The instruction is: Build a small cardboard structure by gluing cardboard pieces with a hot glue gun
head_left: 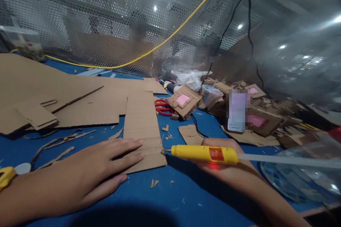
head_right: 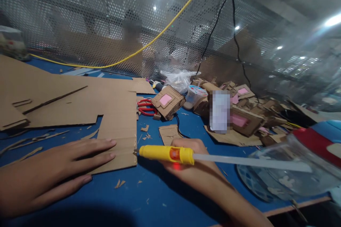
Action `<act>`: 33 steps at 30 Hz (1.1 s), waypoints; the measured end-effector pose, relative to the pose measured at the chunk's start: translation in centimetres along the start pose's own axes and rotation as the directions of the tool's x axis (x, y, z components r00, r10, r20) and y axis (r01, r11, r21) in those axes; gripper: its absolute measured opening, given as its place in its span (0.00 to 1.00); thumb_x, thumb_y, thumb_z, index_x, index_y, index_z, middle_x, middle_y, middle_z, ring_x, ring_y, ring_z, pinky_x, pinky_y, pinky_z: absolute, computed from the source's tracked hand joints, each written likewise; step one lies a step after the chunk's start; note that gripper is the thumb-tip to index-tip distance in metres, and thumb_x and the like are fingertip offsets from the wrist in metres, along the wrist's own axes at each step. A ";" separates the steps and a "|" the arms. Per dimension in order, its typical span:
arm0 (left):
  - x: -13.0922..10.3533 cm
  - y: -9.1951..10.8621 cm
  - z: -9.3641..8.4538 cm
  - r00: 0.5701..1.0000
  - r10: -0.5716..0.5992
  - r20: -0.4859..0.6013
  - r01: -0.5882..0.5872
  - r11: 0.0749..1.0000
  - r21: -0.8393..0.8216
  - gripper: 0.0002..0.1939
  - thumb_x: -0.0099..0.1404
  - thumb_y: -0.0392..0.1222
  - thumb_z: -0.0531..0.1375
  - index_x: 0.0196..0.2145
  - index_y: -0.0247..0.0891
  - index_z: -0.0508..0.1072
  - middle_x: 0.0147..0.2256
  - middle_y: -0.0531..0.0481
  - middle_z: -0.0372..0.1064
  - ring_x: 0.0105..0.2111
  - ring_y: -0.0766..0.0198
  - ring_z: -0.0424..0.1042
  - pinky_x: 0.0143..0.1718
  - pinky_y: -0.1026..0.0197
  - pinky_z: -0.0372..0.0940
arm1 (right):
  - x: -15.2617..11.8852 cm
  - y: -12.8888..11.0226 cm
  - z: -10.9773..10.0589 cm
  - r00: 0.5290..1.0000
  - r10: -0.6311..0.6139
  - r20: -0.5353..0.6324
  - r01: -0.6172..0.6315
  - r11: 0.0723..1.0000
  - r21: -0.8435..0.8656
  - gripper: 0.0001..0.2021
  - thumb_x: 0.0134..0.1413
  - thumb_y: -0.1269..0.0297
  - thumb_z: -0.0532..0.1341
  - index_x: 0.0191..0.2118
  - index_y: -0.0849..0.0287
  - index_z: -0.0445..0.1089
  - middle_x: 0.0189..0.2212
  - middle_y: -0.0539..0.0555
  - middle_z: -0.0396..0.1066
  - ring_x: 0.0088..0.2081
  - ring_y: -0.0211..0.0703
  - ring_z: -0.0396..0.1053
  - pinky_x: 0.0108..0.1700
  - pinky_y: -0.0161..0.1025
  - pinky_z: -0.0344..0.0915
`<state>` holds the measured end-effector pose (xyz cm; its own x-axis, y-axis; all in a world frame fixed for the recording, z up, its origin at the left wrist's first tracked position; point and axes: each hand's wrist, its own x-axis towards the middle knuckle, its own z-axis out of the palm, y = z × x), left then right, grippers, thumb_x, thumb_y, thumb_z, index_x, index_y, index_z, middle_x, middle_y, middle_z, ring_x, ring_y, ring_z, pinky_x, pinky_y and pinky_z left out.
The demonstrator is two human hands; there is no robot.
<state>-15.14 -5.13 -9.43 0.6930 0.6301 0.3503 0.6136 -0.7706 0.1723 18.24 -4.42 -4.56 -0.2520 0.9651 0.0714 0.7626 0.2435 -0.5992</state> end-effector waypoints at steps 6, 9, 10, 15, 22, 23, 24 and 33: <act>0.0 0.1 0.0 1.000 -0.003 -0.001 0.003 1.000 -0.014 0.22 0.76 0.51 0.50 0.65 0.60 0.69 0.65 0.57 0.68 0.61 0.53 0.73 0.66 0.53 0.65 | 0.2 0.0 -0.2 0.999 0.045 0.028 -0.047 0.996 0.079 0.16 0.45 0.52 0.67 0.18 0.53 0.63 0.19 0.51 0.66 0.23 0.44 0.63 0.24 0.41 0.56; 0.0 0.0 0.0 1.000 -0.002 0.008 0.001 1.000 0.003 0.22 0.77 0.51 0.50 0.65 0.60 0.68 0.66 0.59 0.67 0.62 0.55 0.72 0.66 0.54 0.64 | 0.2 0.3 0.0 0.999 0.043 -0.018 -0.043 0.999 0.012 0.17 0.48 0.53 0.66 0.18 0.52 0.61 0.17 0.49 0.62 0.22 0.41 0.60 0.23 0.40 0.53; 0.0 0.0 0.0 1.000 -0.001 0.011 0.000 1.000 0.010 0.22 0.77 0.52 0.49 0.65 0.60 0.67 0.66 0.59 0.66 0.62 0.56 0.72 0.66 0.55 0.64 | 0.1 0.4 0.1 0.999 0.037 -0.024 -0.037 0.999 -0.007 0.17 0.48 0.54 0.66 0.19 0.52 0.60 0.17 0.48 0.62 0.22 0.41 0.59 0.24 0.40 0.53; 0.0 0.1 0.0 1.000 0.015 0.015 -0.015 1.000 0.018 0.22 0.78 0.52 0.48 0.66 0.59 0.67 0.66 0.58 0.66 0.62 0.56 0.72 0.66 0.54 0.65 | 0.0 0.4 0.6 0.998 -0.049 -0.042 0.049 0.999 -0.009 0.16 0.47 0.60 0.65 0.20 0.51 0.56 0.18 0.47 0.59 0.21 0.40 0.56 0.25 0.41 0.52; 0.1 0.2 -0.1 1.000 0.013 0.024 -0.013 1.000 0.001 0.22 0.78 0.52 0.48 0.65 0.58 0.68 0.66 0.56 0.67 0.62 0.55 0.72 0.66 0.52 0.65 | -0.3 0.1 0.8 0.996 -0.067 -0.058 0.065 0.997 -0.028 0.16 0.44 0.63 0.63 0.20 0.52 0.52 0.17 0.44 0.53 0.21 0.37 0.53 0.26 0.39 0.50; 0.1 0.2 -0.1 1.000 0.014 0.023 -0.014 1.000 -0.004 0.22 0.78 0.52 0.48 0.65 0.58 0.68 0.66 0.56 0.67 0.62 0.56 0.72 0.66 0.52 0.65 | -0.3 0.2 0.7 0.996 -0.068 -0.054 0.066 0.997 -0.037 0.16 0.44 0.63 0.63 0.20 0.52 0.52 0.17 0.44 0.53 0.21 0.37 0.52 0.26 0.39 0.50; 0.1 0.1 -0.1 1.000 0.013 0.019 -0.012 1.000 -0.010 0.22 0.78 0.51 0.48 0.65 0.58 0.68 0.66 0.56 0.68 0.62 0.55 0.72 0.66 0.52 0.65 | -0.3 0.2 0.6 0.996 -0.068 -0.051 0.066 0.997 -0.044 0.16 0.44 0.62 0.62 0.20 0.52 0.52 0.17 0.44 0.53 0.21 0.37 0.52 0.25 0.39 0.49; 0.0 0.1 0.0 1.000 -0.010 0.005 0.010 1.000 -0.022 0.22 0.76 0.52 0.50 0.65 0.59 0.69 0.65 0.57 0.68 0.61 0.53 0.73 0.66 0.53 0.64 | -0.3 0.0 0.1 0.999 -0.050 0.008 0.050 0.998 -0.043 0.14 0.42 0.62 0.61 0.18 0.52 0.53 0.15 0.46 0.56 0.20 0.38 0.54 0.23 0.39 0.48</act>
<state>-15.04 -5.21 -9.40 0.6889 0.6380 0.3439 0.6120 -0.7663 0.1957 18.24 -4.70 -4.63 -0.2945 0.9510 0.0946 0.7738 0.2954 -0.5603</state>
